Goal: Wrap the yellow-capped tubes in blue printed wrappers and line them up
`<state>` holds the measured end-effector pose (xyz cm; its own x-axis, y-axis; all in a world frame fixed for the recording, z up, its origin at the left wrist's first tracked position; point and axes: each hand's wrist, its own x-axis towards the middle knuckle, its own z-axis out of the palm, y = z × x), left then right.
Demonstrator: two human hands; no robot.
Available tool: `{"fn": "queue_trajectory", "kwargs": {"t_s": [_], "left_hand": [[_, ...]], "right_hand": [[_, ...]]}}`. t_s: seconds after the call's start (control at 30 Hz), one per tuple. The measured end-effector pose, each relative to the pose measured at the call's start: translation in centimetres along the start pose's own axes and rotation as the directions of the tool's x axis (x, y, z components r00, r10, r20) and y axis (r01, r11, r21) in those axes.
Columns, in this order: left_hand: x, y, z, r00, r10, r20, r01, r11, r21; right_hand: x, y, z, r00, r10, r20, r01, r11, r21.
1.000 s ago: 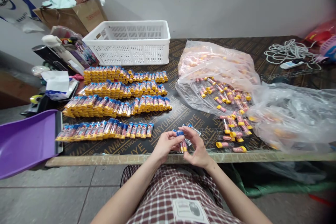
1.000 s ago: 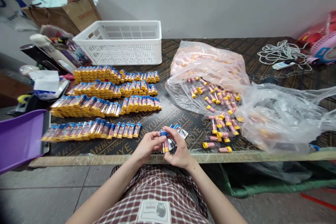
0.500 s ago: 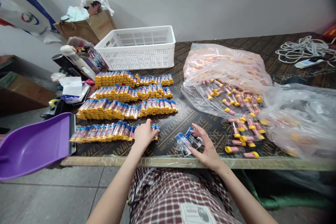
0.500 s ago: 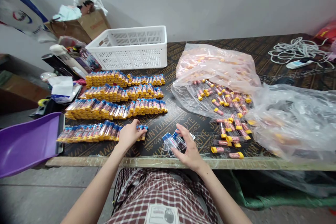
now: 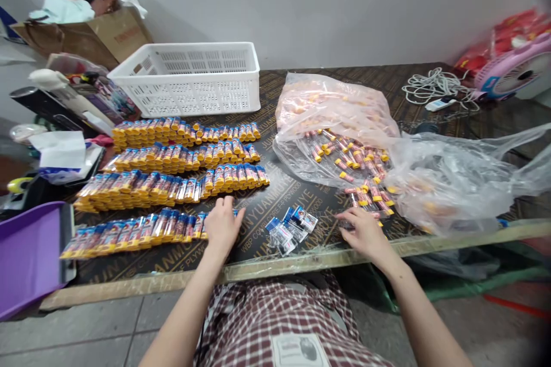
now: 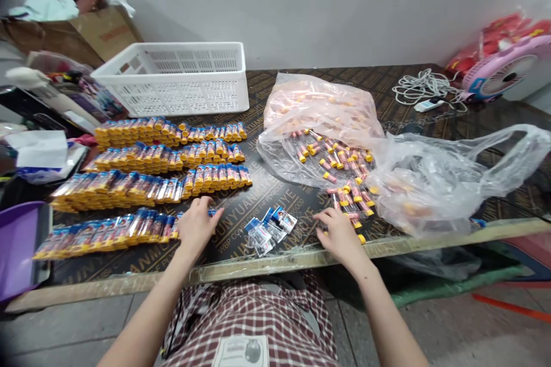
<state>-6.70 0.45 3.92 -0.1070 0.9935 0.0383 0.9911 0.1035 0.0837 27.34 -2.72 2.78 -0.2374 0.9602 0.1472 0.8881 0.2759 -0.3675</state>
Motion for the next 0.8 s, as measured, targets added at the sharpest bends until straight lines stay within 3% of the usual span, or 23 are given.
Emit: {"fn": "queue_trajectory", "kwargs": {"t_s": [0.07, 0.13, 0.27, 0.43, 0.6, 0.8], "left_hand": [[-0.9, 1.8, 0.4, 0.995, 0.098, 0.025, -0.095, 0.992, -0.077], [-1.7, 3.6, 1.0, 0.972, 0.198, 0.128, -0.181, 0.975, -0.133], [-2.2, 5.8, 2.5, 0.945, 0.183, 0.272, -0.135, 0.973, -0.186], [-2.1, 5.7, 3.5, 0.952, 0.171, 0.254, -0.071, 0.931, -0.359], [-2.9, 5.7, 3.7, 0.972, 0.131, 0.194, -0.021, 0.875, -0.483], [-3.4, 5.7, 3.7, 0.959, 0.222, 0.174, -0.125, 0.888, -0.443]], "right_hand": [[-0.5, 1.6, -0.4, 0.990, 0.043, 0.137, -0.018, 0.984, -0.180], [-0.8, 2.5, -0.4, 0.975, 0.104, 0.196, -0.038, 0.949, -0.314], [-1.3, 3.3, -0.1, 0.970, 0.116, 0.212, -0.034, 0.935, -0.353], [-1.1, 2.8, -0.1, 0.989, 0.109, 0.100, -0.110, 0.994, 0.010], [-0.1, -0.2, 0.3, 0.982, 0.180, 0.056, -0.188, 0.926, 0.327], [1.1, -4.1, 1.8, 0.978, 0.208, -0.011, -0.175, 0.852, 0.494]]}}
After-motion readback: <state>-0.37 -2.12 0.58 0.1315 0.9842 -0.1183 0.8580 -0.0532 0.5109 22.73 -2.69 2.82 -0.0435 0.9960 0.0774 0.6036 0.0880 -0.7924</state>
